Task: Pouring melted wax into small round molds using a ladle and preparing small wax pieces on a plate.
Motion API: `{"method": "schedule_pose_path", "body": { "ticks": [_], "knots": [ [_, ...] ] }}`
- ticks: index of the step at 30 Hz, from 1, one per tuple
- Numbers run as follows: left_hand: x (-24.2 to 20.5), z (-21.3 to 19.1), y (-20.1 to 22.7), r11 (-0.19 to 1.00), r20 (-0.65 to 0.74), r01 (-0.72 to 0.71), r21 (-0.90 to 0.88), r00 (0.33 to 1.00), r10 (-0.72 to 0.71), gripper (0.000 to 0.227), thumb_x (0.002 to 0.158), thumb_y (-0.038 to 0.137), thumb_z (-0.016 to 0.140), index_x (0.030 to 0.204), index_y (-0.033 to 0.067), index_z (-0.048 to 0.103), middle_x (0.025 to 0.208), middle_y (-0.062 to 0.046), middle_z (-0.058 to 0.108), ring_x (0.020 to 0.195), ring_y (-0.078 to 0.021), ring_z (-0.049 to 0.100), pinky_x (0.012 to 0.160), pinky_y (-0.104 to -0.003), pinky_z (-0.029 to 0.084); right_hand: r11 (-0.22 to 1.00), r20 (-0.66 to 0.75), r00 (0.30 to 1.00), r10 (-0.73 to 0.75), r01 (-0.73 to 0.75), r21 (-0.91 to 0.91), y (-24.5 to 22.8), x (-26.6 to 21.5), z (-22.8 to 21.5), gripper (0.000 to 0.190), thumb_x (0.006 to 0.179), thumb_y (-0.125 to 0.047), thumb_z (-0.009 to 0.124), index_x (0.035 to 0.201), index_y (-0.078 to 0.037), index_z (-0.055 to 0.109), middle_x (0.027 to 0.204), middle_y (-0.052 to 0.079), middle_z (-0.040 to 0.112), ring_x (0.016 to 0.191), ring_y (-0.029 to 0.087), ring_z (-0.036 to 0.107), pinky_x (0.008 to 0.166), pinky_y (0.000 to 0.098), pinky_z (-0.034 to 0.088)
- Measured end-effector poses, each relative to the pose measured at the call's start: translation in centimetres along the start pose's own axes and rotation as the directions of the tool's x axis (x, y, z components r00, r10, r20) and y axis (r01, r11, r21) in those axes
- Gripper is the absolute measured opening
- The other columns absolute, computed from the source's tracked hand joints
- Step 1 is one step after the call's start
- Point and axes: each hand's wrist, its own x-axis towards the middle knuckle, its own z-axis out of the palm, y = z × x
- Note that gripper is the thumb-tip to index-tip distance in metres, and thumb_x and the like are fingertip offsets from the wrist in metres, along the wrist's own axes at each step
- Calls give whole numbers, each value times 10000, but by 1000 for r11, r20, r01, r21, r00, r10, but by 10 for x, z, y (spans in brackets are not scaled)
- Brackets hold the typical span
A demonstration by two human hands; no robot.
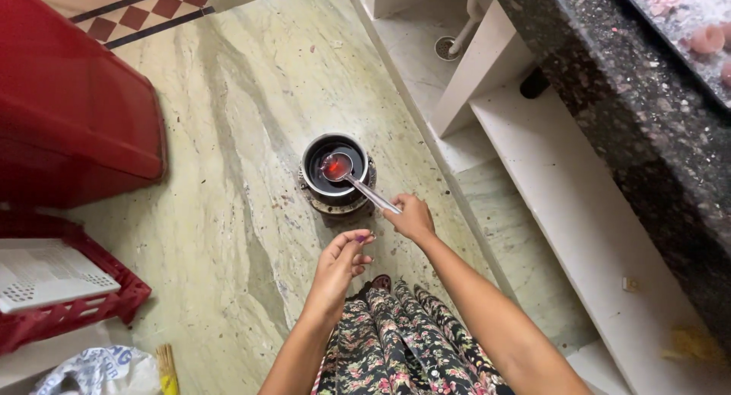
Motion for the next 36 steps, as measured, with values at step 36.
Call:
{"method": "schedule_pose_path", "body": {
  "ticks": [36],
  "knots": [
    [-29, 206, -22, 939, 643, 246, 241, 684, -344, 338, 986, 141, 506, 1266, 12, 643, 1225, -81, 713, 792, -130, 620, 692, -273, 470, 795, -254, 917, 307, -101, 598, 50, -267, -302, 306, 853, -213, 793, 1082, -20, 737, 787, 35, 749, 481, 54, 544, 429, 218, 413]
  ]
}}
